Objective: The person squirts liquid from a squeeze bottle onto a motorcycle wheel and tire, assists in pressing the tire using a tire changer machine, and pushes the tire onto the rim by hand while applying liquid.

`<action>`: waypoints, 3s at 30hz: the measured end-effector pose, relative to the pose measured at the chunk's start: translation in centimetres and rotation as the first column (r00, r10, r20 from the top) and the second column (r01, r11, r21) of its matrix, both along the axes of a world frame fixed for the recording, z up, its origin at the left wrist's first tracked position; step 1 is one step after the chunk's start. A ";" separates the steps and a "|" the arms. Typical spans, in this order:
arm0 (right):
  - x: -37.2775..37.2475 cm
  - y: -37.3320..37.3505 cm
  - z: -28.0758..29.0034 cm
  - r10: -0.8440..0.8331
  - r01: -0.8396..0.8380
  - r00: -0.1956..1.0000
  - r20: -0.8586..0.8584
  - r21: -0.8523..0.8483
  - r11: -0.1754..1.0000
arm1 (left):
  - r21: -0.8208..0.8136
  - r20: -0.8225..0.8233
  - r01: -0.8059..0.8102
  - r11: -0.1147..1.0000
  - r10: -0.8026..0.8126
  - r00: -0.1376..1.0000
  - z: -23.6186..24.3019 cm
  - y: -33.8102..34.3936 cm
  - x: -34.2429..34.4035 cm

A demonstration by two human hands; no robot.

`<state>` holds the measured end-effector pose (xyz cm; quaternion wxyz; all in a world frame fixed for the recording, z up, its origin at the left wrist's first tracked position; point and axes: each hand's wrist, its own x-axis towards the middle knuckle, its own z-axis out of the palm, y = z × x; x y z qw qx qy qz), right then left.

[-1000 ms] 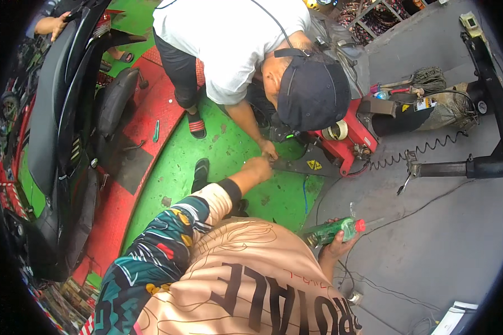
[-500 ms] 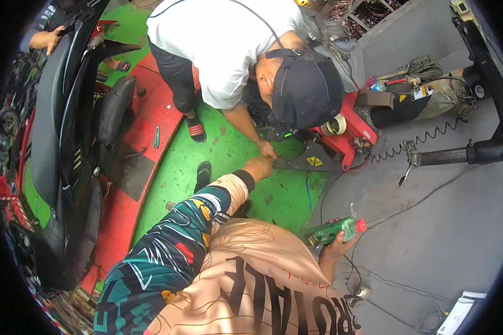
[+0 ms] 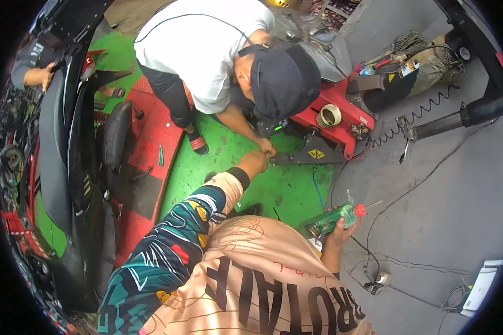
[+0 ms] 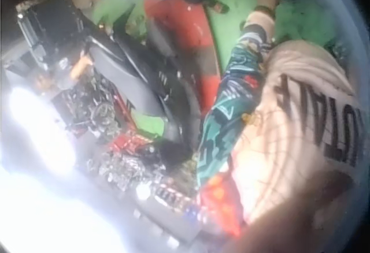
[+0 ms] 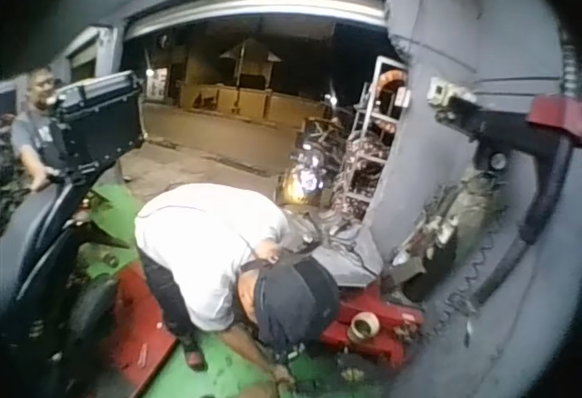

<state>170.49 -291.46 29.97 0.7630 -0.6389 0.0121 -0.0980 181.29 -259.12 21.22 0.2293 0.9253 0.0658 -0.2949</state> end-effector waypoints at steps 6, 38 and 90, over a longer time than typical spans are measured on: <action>0.0 -0.7 -0.3 -0.053 0.056 0.997 0.055 -0.062 0.996 | 0.077 -0.084 -0.093 0.993 0.099 0.991 -3.2 0.3 2.8; 10.1 2.6 -12.0 0.282 -0.333 0.932 -0.230 -0.231 0.914 | -0.269 0.086 -0.445 0.854 0.481 0.872 -5.2 5.7 7.8; 14.8 28.4 -43.9 0.239 -0.291 0.952 -0.191 -0.323 0.900 | 0.380 0.712 0.298 0.876 -0.483 0.510 -18.1 23.9 18.3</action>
